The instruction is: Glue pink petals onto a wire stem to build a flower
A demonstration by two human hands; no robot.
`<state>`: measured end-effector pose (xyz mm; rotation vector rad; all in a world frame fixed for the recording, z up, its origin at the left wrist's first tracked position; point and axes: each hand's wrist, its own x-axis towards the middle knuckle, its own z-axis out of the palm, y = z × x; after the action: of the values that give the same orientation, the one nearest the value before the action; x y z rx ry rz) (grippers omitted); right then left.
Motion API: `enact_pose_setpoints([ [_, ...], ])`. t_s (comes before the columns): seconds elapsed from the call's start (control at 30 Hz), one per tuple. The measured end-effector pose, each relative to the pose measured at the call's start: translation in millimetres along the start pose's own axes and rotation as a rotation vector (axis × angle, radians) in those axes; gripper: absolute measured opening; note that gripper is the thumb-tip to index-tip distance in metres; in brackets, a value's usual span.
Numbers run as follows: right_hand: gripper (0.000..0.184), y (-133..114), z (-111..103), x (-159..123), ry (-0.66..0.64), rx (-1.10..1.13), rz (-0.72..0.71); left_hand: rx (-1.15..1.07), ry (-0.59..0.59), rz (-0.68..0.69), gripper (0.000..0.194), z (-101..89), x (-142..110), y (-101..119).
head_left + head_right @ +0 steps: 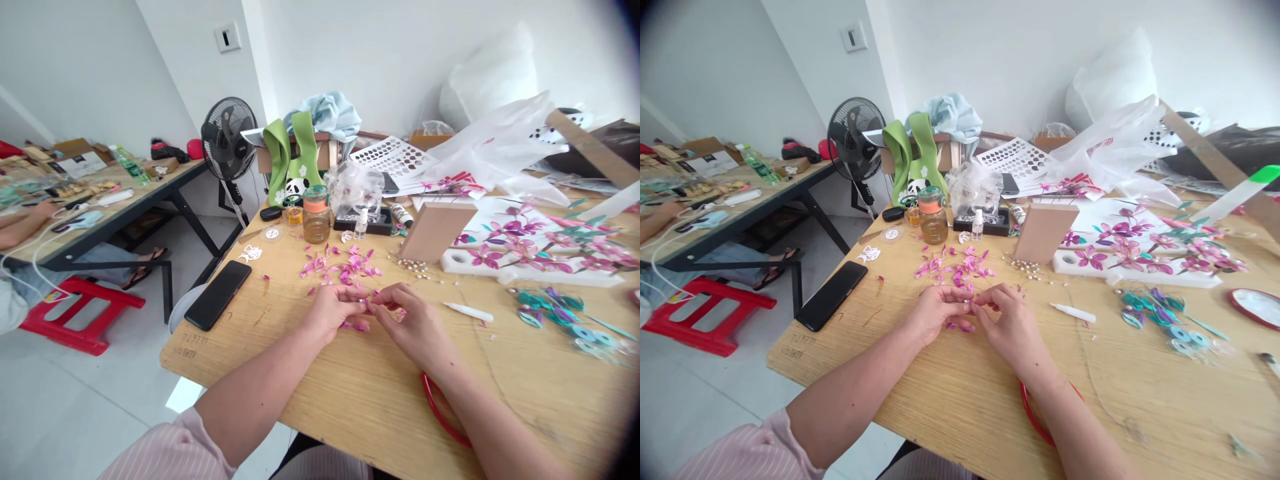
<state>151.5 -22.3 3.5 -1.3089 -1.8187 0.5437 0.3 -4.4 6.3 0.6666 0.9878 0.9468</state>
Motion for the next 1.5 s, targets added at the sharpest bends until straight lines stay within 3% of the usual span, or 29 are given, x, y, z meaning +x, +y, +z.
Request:
enact_pose_setpoints([
  [0.63,0.014,-3.5,0.4,0.7,-0.004,-0.007,0.032,0.007,-0.024,0.005,0.022,-2.0,1.0,-2.6],
  [1.2,0.027,-2.0,-6.1,3.3,-0.025,0.152,0.294,0.011,-0.002,-0.005,0.020,-0.4,0.2,0.0],
  [1.5,0.027,-0.8,-5.0,3.0,-0.019,0.138,0.284,0.014,0.008,-0.007,0.019,-0.9,0.7,-0.2],
])
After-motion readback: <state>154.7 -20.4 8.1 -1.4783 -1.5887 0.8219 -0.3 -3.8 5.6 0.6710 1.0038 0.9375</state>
